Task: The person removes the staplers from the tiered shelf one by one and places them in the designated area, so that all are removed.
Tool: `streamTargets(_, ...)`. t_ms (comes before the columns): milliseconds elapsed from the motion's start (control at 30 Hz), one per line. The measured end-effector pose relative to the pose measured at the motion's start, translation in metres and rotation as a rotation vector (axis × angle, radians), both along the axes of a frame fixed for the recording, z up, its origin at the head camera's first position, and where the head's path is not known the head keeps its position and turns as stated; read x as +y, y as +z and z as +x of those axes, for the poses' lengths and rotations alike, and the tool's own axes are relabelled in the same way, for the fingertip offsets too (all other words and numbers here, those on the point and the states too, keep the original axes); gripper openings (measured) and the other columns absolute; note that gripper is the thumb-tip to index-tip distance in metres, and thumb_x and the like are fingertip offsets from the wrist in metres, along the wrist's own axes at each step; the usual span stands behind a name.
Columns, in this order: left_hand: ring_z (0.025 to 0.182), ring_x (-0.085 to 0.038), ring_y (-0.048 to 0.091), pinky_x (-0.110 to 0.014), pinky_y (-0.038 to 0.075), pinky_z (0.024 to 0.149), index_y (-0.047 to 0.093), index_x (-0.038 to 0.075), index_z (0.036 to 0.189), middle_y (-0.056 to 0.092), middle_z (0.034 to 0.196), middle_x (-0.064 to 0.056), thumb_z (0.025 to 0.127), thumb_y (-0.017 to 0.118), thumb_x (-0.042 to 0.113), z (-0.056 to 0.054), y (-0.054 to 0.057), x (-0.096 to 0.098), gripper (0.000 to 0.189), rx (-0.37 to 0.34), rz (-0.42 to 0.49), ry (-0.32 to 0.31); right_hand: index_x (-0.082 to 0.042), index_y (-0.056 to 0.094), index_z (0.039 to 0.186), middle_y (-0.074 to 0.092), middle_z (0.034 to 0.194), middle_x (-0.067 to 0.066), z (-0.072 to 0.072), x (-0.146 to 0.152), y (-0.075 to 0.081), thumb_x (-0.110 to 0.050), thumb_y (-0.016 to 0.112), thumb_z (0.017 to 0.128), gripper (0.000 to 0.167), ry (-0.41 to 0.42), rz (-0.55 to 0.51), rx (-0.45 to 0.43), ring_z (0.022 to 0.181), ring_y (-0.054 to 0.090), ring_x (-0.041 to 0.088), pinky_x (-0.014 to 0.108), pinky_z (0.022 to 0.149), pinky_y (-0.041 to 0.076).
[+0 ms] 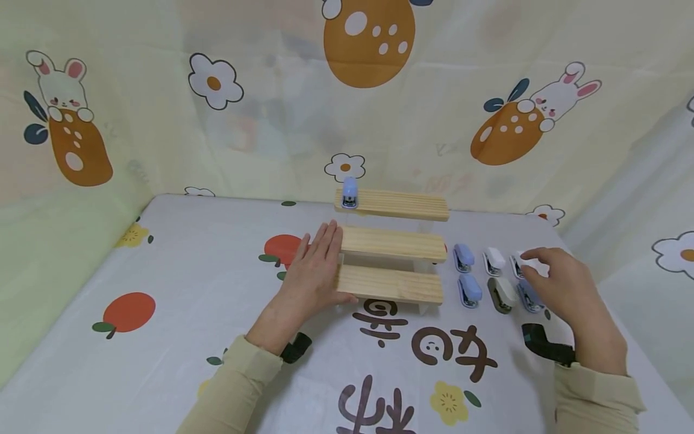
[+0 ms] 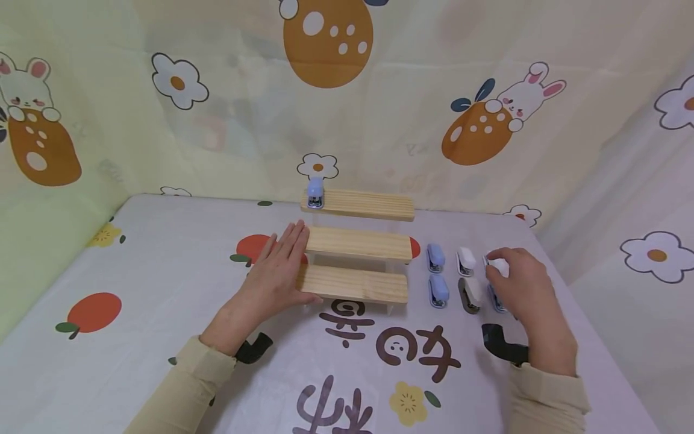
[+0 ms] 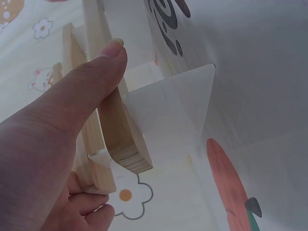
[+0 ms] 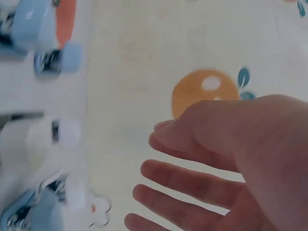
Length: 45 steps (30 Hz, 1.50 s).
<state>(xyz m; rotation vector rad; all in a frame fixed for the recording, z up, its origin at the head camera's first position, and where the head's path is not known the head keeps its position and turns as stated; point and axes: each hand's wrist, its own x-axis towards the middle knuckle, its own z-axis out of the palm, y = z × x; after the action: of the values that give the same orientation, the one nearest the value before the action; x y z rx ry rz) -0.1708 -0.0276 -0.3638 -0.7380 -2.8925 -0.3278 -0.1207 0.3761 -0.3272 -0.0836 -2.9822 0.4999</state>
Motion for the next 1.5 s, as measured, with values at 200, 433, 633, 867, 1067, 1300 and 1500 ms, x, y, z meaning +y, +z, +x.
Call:
streamTargets(200, 0.155, -0.027, 0.013, -0.048, 0.015, 0.126, 0.013, 0.002, 0.158, 0.013, 0.167, -0.012, 0.063, 0.086, 0.062, -0.001, 0.000, 0.000, 0.134, -0.013, -0.013, 0.013, 0.004, 0.062, 0.121, 0.050, 0.132, 0.035, -0.005, -0.030, 0.014, -0.016, 0.053, 0.098, 0.031, 0.057, -0.007, 0.035, 0.115, 0.048, 0.053, 0.070, 0.090, 0.044)
streamTargets(433, 0.155, -0.028, 0.013, -0.049, 0.015, 0.126, 0.014, 0.002, 0.158, 0.013, 0.167, -0.013, 0.062, 0.088, 0.060, 0.000, 0.001, 0.001, 0.135, -0.018, 0.008, 0.006, 0.001, 0.064, 0.118, 0.055, 0.129, 0.028, -0.011, -0.070, 0.032, -0.009, 0.057, 0.096, 0.026, 0.118, -0.018, 0.138, 0.113, 0.052, 0.046, 0.065, 0.089, 0.047)
streamTargets(633, 0.155, -0.028, 0.014, -0.048, 0.014, 0.126, 0.015, 0.001, 0.157, 0.015, 0.166, -0.015, 0.061, 0.089, 0.058, 0.000, 0.002, 0.001, 0.134, -0.020, 0.039, -0.008, 0.001, 0.064, 0.118, 0.058, 0.127, 0.022, -0.017, -0.101, 0.043, -0.007, 0.061, 0.095, 0.025, 0.207, -0.049, 0.261, 0.112, 0.055, 0.041, 0.060, 0.089, 0.050)
streamTargets(867, 0.155, -0.028, 0.015, -0.048, 0.015, 0.126, 0.016, 0.001, 0.157, 0.017, 0.166, -0.014, 0.060, 0.089, 0.058, 0.000, 0.002, 0.001, 0.134, -0.011, 0.029, -0.001, 0.003, 0.064, 0.117, 0.059, 0.125, 0.019, -0.031, -0.135, 0.058, -0.007, 0.065, 0.092, 0.026, 0.314, -0.043, 0.357, 0.114, 0.057, 0.035, 0.055, 0.095, 0.052)
streamTargets(1067, 0.155, -0.027, 0.014, -0.048, 0.015, 0.126, 0.015, 0.001, 0.157, 0.015, 0.167, -0.014, 0.061, 0.088, 0.059, 0.000, 0.001, 0.001, 0.135, -0.019, 0.026, 0.002, 0.002, 0.064, 0.118, 0.058, 0.127, 0.017, -0.041, -0.157, 0.065, -0.007, 0.064, 0.093, 0.027, 0.373, -0.043, 0.349, 0.115, 0.058, 0.034, 0.053, 0.097, 0.052)
streamTargets(1300, 0.155, -0.027, 0.014, -0.048, 0.014, 0.126, 0.015, 0.001, 0.157, 0.015, 0.167, -0.014, 0.060, 0.089, 0.059, 0.000, 0.001, 0.001, 0.135, -0.016, 0.038, 0.002, 0.002, 0.063, 0.121, 0.057, 0.130, 0.017, -0.051, -0.176, 0.067, -0.007, 0.062, 0.095, 0.028, 0.426, -0.072, 0.340, 0.119, 0.056, 0.034, 0.053, 0.101, 0.050)
streamTargets(1500, 0.155, -0.027, 0.013, -0.047, 0.014, 0.126, 0.014, 0.002, 0.158, 0.014, 0.167, -0.013, 0.061, 0.087, 0.061, -0.001, 0.000, 0.000, 0.135, -0.022, 0.023, 0.005, 0.003, 0.062, 0.123, 0.057, 0.130, 0.017, -0.064, -0.191, 0.065, -0.008, 0.064, 0.094, 0.030, 0.447, -0.092, 0.339, 0.119, 0.057, 0.034, 0.050, 0.101, 0.051)
